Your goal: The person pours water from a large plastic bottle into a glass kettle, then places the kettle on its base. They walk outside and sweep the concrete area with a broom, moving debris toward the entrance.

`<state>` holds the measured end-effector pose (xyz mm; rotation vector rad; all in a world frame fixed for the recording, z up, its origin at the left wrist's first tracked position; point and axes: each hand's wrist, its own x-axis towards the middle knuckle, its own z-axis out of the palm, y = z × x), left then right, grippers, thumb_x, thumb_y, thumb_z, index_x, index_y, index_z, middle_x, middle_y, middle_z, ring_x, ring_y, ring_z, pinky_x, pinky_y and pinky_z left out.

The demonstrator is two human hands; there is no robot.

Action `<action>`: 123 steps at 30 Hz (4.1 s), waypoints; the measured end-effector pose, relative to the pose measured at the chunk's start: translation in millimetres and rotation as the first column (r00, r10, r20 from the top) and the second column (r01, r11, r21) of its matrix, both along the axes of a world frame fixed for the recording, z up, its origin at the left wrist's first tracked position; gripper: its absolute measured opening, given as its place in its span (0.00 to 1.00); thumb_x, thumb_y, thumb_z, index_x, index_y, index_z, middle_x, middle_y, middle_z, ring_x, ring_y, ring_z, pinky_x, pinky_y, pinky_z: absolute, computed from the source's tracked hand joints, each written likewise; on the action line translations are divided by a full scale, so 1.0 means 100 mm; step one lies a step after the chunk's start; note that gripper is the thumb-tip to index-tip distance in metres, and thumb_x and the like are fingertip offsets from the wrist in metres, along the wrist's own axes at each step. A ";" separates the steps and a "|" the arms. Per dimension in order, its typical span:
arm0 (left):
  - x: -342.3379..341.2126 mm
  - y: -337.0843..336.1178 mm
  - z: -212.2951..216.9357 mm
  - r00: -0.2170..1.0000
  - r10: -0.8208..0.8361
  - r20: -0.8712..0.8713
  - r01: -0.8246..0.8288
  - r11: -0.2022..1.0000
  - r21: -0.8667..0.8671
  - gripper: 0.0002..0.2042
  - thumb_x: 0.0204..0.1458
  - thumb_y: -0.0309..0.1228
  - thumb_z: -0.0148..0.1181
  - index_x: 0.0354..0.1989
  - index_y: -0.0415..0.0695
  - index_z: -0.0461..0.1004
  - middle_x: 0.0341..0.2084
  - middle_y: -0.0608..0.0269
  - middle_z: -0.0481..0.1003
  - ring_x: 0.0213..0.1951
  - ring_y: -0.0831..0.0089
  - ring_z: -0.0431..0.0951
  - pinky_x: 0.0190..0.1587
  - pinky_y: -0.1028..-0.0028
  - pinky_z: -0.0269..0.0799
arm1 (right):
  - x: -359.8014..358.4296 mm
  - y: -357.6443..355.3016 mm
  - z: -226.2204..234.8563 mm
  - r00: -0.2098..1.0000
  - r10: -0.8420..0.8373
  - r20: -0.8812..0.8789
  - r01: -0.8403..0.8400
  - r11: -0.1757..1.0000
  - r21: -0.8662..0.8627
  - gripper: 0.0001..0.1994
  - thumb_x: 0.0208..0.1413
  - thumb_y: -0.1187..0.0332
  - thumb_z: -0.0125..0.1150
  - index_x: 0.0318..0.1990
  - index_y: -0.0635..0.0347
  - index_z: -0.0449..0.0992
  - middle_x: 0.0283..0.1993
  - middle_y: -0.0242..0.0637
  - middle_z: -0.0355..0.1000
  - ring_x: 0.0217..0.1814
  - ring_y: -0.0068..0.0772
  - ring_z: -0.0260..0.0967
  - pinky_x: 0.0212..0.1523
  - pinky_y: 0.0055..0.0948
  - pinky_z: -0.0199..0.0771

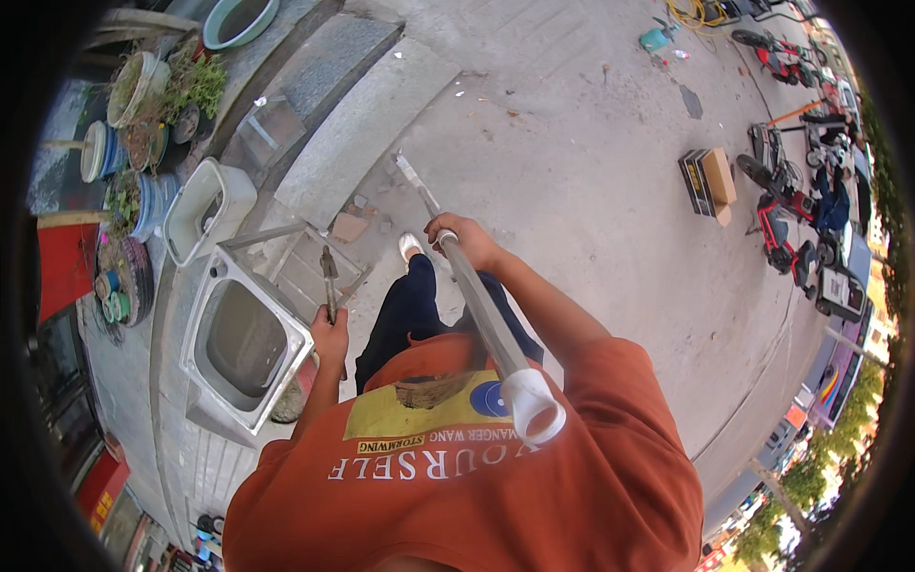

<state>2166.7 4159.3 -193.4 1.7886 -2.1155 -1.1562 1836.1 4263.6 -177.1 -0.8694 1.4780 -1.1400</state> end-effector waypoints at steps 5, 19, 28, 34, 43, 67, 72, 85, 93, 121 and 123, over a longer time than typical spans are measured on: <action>-0.52 -0.32 -0.03 0.967 -0.242 -0.081 0.242 0.970 -0.007 0.15 0.50 0.36 0.55 0.26 0.34 0.66 0.17 0.54 0.67 0.21 0.66 0.65 0.27 0.64 0.63 | -0.07 0.91 0.62 0.905 -0.302 0.300 0.322 0.946 -0.021 0.12 0.53 0.79 0.51 0.45 0.61 0.73 0.58 0.43 0.63 0.51 0.35 0.71 0.51 0.31 0.73; -1.91 1.01 0.08 0.775 -0.545 -0.319 0.582 0.813 0.024 0.11 0.50 0.31 0.56 0.29 0.33 0.70 0.19 0.59 0.67 0.22 0.73 0.65 0.26 0.69 0.64 | 0.41 3.95 0.54 0.269 -0.880 0.391 0.893 0.380 0.242 0.16 0.50 0.73 0.50 0.45 0.71 0.75 0.41 0.43 0.73 0.31 0.29 0.72 0.36 0.27 0.77; -2.88 2.49 0.26 0.500 -0.813 -0.297 0.859 0.510 0.049 0.12 0.46 0.31 0.60 0.20 0.37 0.66 0.14 0.63 0.65 0.21 0.75 0.62 0.24 0.68 0.61 | 0.91 5.63 0.67 0.167 -0.977 0.129 0.914 0.203 0.351 0.21 0.45 0.74 0.51 0.49 0.72 0.73 0.31 0.42 0.73 0.32 0.28 0.71 0.37 0.25 0.74; -3.81 3.39 0.37 0.209 -0.967 -0.149 0.972 0.222 -0.080 0.15 0.44 0.35 0.61 0.21 0.35 0.68 0.14 0.54 0.67 0.20 0.70 0.65 0.26 0.66 0.64 | 0.99 6.74 0.84 -0.360 -0.918 0.165 0.921 -0.322 0.217 0.25 0.44 0.76 0.55 0.53 0.75 0.67 0.49 0.51 0.67 0.39 0.42 0.74 0.41 0.33 0.77; -5.20 5.17 0.12 -0.043 -0.966 -0.256 0.969 0.022 -0.246 0.15 0.45 0.36 0.61 0.21 0.36 0.67 0.13 0.55 0.66 0.18 0.67 0.64 0.24 0.64 0.63 | 1.56 7.59 0.40 -0.689 -0.701 0.183 0.658 -0.500 0.563 0.10 0.48 0.80 0.58 0.38 0.77 0.69 0.22 0.39 0.66 0.19 0.27 0.65 0.15 0.25 0.64; -5.70 9.09 0.19 -0.063 -0.995 -0.083 0.988 -0.051 -0.147 0.17 0.48 0.36 0.60 0.19 0.36 0.62 0.13 0.56 0.62 0.18 0.67 0.59 0.24 0.65 0.60 | 1.08 11.92 0.28 -0.663 -0.742 -0.094 0.632 -0.623 0.461 0.26 0.46 0.79 0.57 0.55 0.74 0.62 0.27 0.40 0.68 0.19 0.26 0.65 0.15 0.28 0.66; -5.99 9.72 0.08 -0.020 -0.999 -0.031 0.995 -0.017 -0.102 0.17 0.48 0.36 0.60 0.20 0.36 0.63 0.13 0.56 0.63 0.19 0.67 0.60 0.24 0.65 0.60 | 0.57 12.65 0.26 -0.644 -0.738 -0.203 0.580 -0.643 0.500 0.30 0.44 0.79 0.57 0.59 0.71 0.59 0.27 0.40 0.69 0.20 0.27 0.66 0.16 0.28 0.68; -6.89 11.80 0.14 -0.020 -0.994 -0.104 0.999 -0.016 -0.045 0.15 0.49 0.36 0.60 0.22 0.36 0.67 0.13 0.56 0.64 0.19 0.69 0.61 0.26 0.66 0.62 | -0.32 14.47 0.05 -0.526 -0.809 -0.262 0.567 -0.564 0.600 0.34 0.41 0.81 0.57 0.62 0.69 0.56 0.23 0.41 0.68 0.18 0.29 0.66 0.16 0.30 0.68; -6.77 12.31 0.01 0.146 -0.985 0.092 0.989 0.146 -0.007 0.18 0.49 0.37 0.60 0.20 0.36 0.62 0.14 0.54 0.64 0.19 0.66 0.61 0.25 0.64 0.60 | -1.32 16.62 -0.60 -0.626 -0.732 -0.270 0.567 -0.665 0.487 0.32 0.42 0.83 0.55 0.59 0.75 0.56 0.22 0.42 0.67 0.18 0.28 0.65 0.16 0.30 0.67; -6.01 13.66 0.47 0.392 -0.905 0.165 0.908 0.409 0.087 0.14 0.46 0.34 0.63 0.22 0.36 0.67 0.12 0.56 0.65 0.17 0.67 0.62 0.24 0.68 0.62 | -2.87 17.53 -0.29 0.022 -0.954 -0.299 0.788 -0.168 0.593 0.33 0.41 0.79 0.55 0.61 0.67 0.61 0.21 0.44 0.69 0.14 0.33 0.67 0.14 0.33 0.69; -5.86 13.59 0.45 0.450 -0.881 0.147 0.883 0.463 0.072 0.14 0.46 0.34 0.63 0.21 0.37 0.67 0.12 0.56 0.65 0.16 0.67 0.62 0.24 0.68 0.63 | -3.26 17.69 -0.51 0.096 -0.921 -0.378 0.813 -0.147 0.563 0.32 0.40 0.79 0.52 0.60 0.67 0.62 0.23 0.46 0.70 0.15 0.36 0.69 0.15 0.34 0.70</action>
